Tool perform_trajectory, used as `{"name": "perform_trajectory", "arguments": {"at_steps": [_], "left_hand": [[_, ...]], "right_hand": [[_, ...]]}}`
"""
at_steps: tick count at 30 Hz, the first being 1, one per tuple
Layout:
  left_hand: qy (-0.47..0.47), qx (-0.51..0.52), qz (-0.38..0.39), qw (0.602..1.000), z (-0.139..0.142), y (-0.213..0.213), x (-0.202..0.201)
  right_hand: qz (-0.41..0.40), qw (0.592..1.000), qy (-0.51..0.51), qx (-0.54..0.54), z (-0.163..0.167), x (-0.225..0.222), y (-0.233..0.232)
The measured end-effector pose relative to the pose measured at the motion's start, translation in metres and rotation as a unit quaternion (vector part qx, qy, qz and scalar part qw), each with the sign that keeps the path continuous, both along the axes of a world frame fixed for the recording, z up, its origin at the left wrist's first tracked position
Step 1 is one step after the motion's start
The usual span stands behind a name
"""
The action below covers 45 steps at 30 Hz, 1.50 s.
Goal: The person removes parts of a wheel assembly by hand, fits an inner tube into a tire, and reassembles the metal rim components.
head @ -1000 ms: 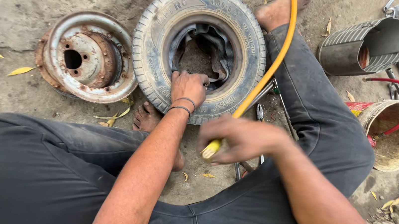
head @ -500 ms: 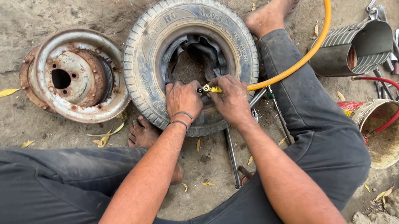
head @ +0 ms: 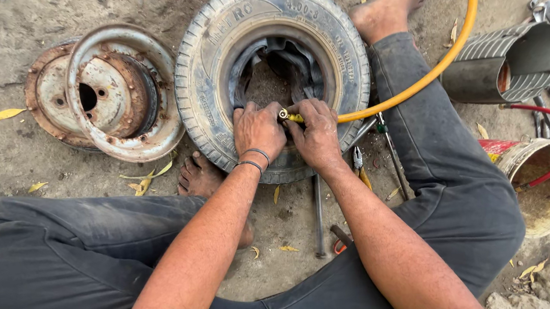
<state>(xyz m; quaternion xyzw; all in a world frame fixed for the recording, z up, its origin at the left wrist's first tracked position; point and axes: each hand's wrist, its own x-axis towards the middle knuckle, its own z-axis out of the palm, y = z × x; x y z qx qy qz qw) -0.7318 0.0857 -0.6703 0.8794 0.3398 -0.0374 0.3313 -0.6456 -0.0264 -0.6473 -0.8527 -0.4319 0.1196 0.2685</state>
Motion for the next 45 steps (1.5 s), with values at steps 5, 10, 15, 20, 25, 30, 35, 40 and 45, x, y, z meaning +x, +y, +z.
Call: {"name": "perform_trajectory", "arguments": {"at_steps": [5,10,15,20,25,30,35,40,45], "left_hand": [[-0.01,-0.013,0.003,1.0,-0.006,0.0,-0.001],[-0.033,0.01,-0.008,0.999,-0.012,-0.001,-0.005],[-0.028,-0.001,-0.011,1.0,-0.014,-0.001,-0.009],[-0.016,-0.014,-0.005,1.0,-0.016,-0.004,-0.009],[0.015,-0.015,-0.017,1.0,-0.011,-0.003,-0.008],[0.011,-0.011,-0.033,0.999,-0.007,-0.001,-0.01],[0.011,-0.024,-0.025,0.999,-0.007,-0.001,-0.009],[0.008,-0.017,-0.033,0.999,-0.007,0.0,-0.01],[-0.001,-0.01,-0.048,0.999,-0.008,0.003,-0.01]], "right_hand": [[0.041,0.996,-0.033,0.066,0.0,0.001,-0.002],[0.046,0.998,-0.034,0.012,0.003,0.001,0.0],[0.04,0.996,-0.07,-0.04,0.01,-0.002,0.002],[0.032,0.994,-0.074,-0.067,0.011,-0.005,0.003],[0.027,0.993,-0.083,-0.084,0.01,-0.006,0.004],[0.033,0.991,-0.093,-0.087,0.01,-0.007,0.004],[0.033,0.99,-0.078,-0.113,0.01,-0.007,0.004],[0.035,0.989,-0.066,-0.128,0.009,-0.006,0.006],[0.045,0.989,-0.095,-0.104,0.007,-0.007,0.002]]}}
